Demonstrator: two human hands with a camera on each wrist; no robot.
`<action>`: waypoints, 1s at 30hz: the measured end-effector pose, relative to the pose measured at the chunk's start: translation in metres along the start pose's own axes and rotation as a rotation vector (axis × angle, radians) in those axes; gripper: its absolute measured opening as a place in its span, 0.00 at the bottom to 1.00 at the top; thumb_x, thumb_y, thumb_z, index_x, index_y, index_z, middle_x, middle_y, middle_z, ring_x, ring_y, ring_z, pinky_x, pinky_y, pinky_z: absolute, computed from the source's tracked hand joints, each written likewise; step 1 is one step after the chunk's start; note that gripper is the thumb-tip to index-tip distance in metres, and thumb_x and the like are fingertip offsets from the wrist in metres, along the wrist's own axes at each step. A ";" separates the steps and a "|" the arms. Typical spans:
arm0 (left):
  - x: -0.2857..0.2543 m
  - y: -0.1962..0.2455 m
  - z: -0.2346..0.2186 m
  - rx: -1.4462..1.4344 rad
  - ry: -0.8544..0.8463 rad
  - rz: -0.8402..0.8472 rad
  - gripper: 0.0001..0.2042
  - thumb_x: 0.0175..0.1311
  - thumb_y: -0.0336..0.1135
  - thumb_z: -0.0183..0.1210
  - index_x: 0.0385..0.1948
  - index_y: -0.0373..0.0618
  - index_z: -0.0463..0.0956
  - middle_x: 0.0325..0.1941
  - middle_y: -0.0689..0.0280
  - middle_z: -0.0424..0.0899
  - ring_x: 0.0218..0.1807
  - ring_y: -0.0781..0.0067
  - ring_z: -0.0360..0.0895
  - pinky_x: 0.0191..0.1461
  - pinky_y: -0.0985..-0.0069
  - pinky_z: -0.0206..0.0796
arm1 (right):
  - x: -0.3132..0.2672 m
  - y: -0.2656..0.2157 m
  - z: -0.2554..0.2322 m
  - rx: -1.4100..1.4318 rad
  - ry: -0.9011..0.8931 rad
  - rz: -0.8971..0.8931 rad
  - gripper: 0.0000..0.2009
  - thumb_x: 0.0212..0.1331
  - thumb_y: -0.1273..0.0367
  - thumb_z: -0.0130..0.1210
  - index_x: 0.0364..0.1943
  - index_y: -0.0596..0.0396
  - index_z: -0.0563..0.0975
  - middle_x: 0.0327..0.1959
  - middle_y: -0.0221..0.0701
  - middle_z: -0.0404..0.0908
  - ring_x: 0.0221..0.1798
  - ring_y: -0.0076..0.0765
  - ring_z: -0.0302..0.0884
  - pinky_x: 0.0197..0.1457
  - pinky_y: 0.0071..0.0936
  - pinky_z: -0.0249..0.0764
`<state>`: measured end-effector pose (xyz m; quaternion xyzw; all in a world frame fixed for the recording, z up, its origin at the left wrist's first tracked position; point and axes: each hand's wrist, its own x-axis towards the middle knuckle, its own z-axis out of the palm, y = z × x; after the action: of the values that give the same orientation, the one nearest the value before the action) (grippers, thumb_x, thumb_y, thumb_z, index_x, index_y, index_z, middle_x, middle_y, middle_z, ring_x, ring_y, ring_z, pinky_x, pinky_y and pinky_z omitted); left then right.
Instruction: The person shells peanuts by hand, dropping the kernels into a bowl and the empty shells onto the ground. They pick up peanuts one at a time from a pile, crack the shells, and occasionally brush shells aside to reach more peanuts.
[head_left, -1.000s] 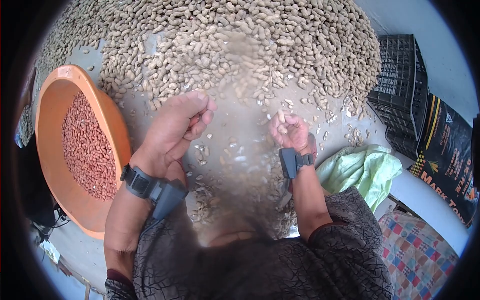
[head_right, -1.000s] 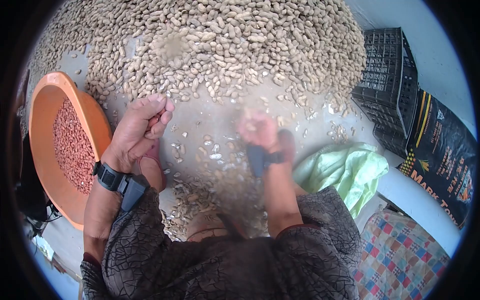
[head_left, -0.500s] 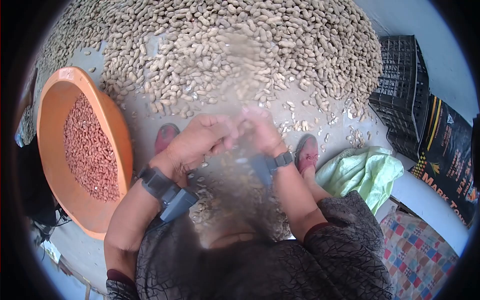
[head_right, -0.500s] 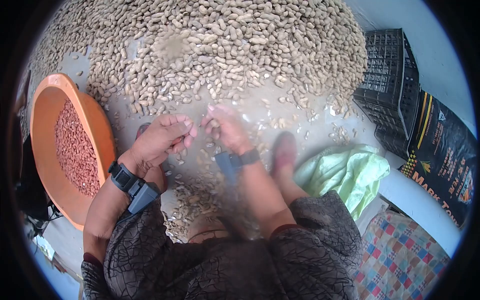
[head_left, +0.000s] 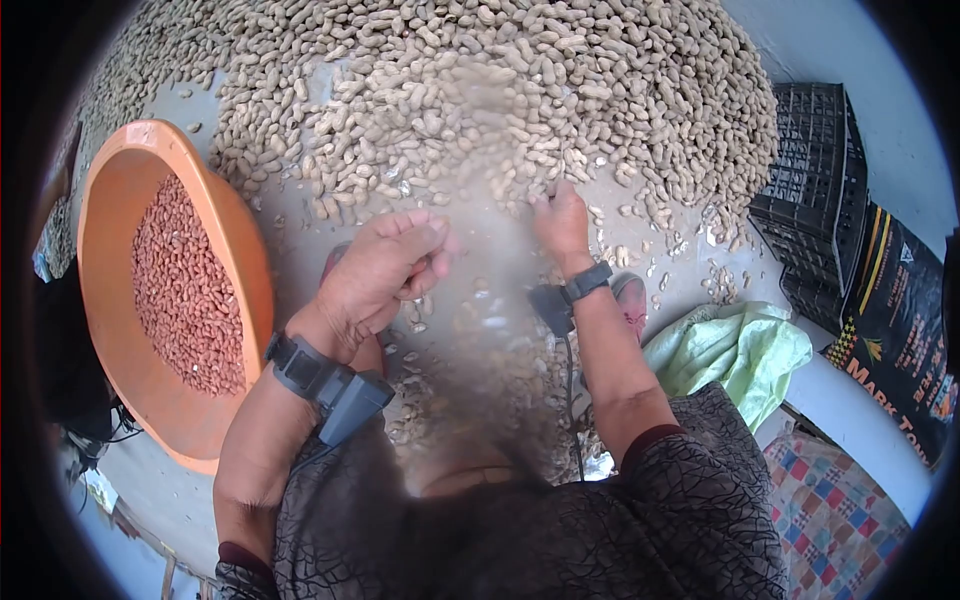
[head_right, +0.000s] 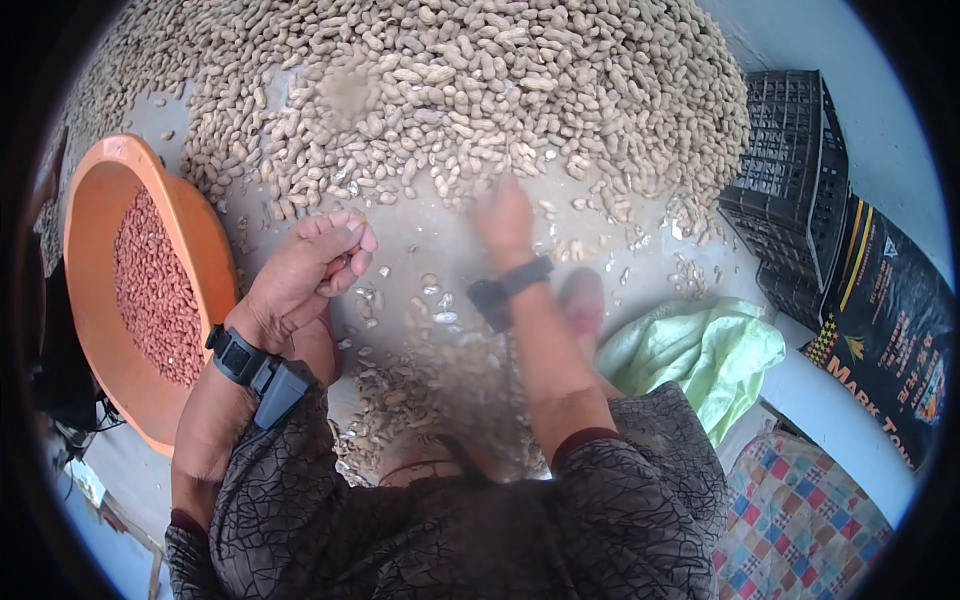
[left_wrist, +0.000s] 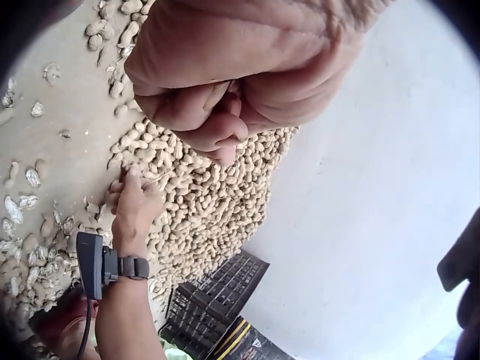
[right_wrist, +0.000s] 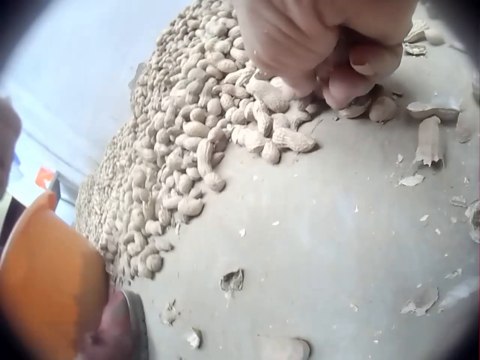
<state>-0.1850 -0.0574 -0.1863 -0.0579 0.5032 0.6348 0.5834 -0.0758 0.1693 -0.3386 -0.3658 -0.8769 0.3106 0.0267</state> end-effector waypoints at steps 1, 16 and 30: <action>-0.001 0.001 0.001 0.003 0.022 -0.006 0.10 0.68 0.36 0.48 0.31 0.42 0.74 0.21 0.73 0.73 0.18 0.89 0.59 0.19 0.91 0.46 | 0.000 0.006 0.002 0.000 0.001 -0.002 0.12 0.51 0.66 0.59 0.29 0.61 0.71 0.21 0.43 0.75 0.28 0.49 0.75 0.35 0.39 0.70; -0.002 0.003 -0.002 -0.034 0.031 0.014 0.10 0.68 0.35 0.47 0.31 0.41 0.73 0.21 0.72 0.72 0.16 0.89 0.56 0.17 0.90 0.43 | -0.004 0.024 -0.016 1.491 -0.344 0.677 0.06 0.56 0.67 0.54 0.30 0.55 0.74 0.23 0.33 0.77 0.23 0.30 0.76 0.20 0.20 0.69; -0.004 0.002 -0.006 -0.034 0.033 0.021 0.10 0.68 0.36 0.48 0.30 0.42 0.73 0.21 0.72 0.72 0.16 0.89 0.57 0.17 0.90 0.43 | -0.005 0.035 -0.006 1.143 -0.391 0.495 0.10 0.53 0.64 0.55 0.29 0.58 0.75 0.22 0.35 0.79 0.25 0.35 0.77 0.26 0.27 0.72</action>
<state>-0.1887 -0.0640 -0.1859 -0.0729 0.5025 0.6481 0.5676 -0.0486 0.1888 -0.3527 -0.4218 -0.4521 0.7858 -0.0152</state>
